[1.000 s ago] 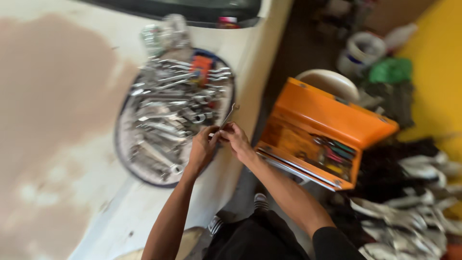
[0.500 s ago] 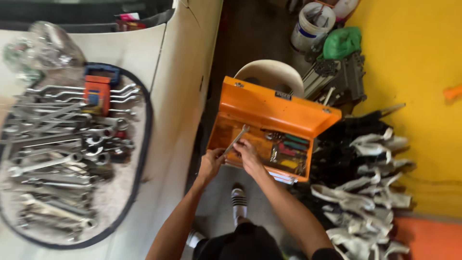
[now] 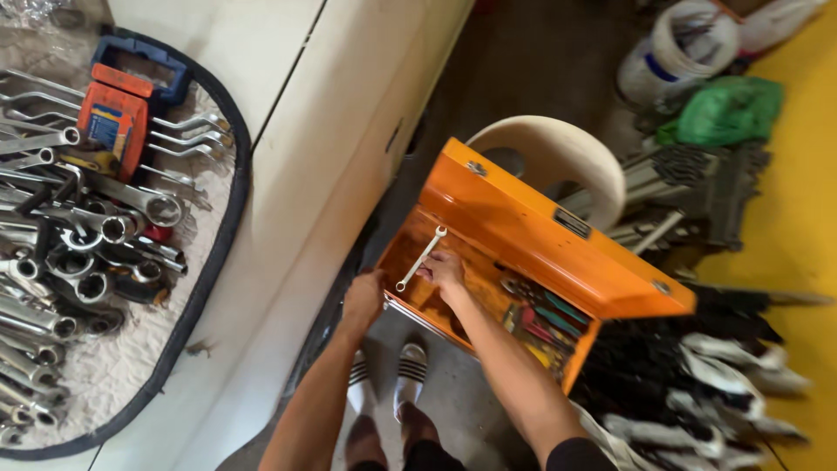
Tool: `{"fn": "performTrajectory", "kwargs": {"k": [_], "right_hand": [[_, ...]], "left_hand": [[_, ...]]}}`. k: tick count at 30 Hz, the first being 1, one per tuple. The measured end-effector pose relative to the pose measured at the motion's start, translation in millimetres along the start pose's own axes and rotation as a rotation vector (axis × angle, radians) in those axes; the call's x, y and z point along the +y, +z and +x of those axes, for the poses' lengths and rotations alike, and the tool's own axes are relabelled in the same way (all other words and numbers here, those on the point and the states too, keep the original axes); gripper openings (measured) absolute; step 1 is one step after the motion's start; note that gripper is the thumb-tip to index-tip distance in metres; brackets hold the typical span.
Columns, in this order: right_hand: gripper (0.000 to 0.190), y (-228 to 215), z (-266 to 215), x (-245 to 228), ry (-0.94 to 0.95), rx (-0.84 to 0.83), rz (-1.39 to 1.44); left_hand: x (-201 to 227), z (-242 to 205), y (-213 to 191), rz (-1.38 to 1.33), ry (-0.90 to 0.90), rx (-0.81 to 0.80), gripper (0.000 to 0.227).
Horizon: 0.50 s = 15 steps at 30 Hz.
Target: The person repeatedly picks up various hand tools from a circular mat on a car hood and places them into an orange toolbox. The person handles wrenches, pliers, and packaged items, arranging them inside the toolbox.
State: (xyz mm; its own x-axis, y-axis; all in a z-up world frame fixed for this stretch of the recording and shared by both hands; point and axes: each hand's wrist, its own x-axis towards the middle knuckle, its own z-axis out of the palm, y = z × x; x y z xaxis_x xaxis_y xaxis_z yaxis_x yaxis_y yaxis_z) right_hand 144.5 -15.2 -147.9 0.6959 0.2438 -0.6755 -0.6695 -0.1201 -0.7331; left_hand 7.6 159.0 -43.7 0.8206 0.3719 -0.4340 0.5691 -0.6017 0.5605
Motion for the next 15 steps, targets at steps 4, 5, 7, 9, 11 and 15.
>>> {"fn": "performTrajectory", "kwargs": {"k": [4, 5, 7, 9, 11, 15], "right_hand": [[0.009, 18.4, 39.6, 14.9, 0.017, 0.029, -0.101], [0.008, 19.8, 46.9, 17.1, 0.031, 0.034, -0.114], [0.008, 23.0, 59.6, 20.1, 0.060, 0.050, -0.134], [0.009, 27.5, 70.6, 22.3, 0.091, 0.070, -0.143], [0.008, 33.3, 82.4, 22.6, 0.089, 0.102, -0.163], [0.005, 47.3, 93.6, 23.6, 0.090, 0.184, -0.269]], "left_hand": [[1.5, 24.6, 7.8, -0.056, -0.078, 0.033, 0.023], [4.3, 26.3, 11.0, -0.066, -0.087, 0.042, 0.025], [7.8, 27.9, 14.3, -0.066, -0.046, 0.090, 0.025], [8.1, 28.6, 14.2, -0.043, 0.052, 0.168, 0.024], [6.7, 29.4, 14.4, -0.051, 0.034, 0.150, 0.025], [4.1, 31.8, 15.9, -0.088, 0.132, 0.217, 0.029]]}}
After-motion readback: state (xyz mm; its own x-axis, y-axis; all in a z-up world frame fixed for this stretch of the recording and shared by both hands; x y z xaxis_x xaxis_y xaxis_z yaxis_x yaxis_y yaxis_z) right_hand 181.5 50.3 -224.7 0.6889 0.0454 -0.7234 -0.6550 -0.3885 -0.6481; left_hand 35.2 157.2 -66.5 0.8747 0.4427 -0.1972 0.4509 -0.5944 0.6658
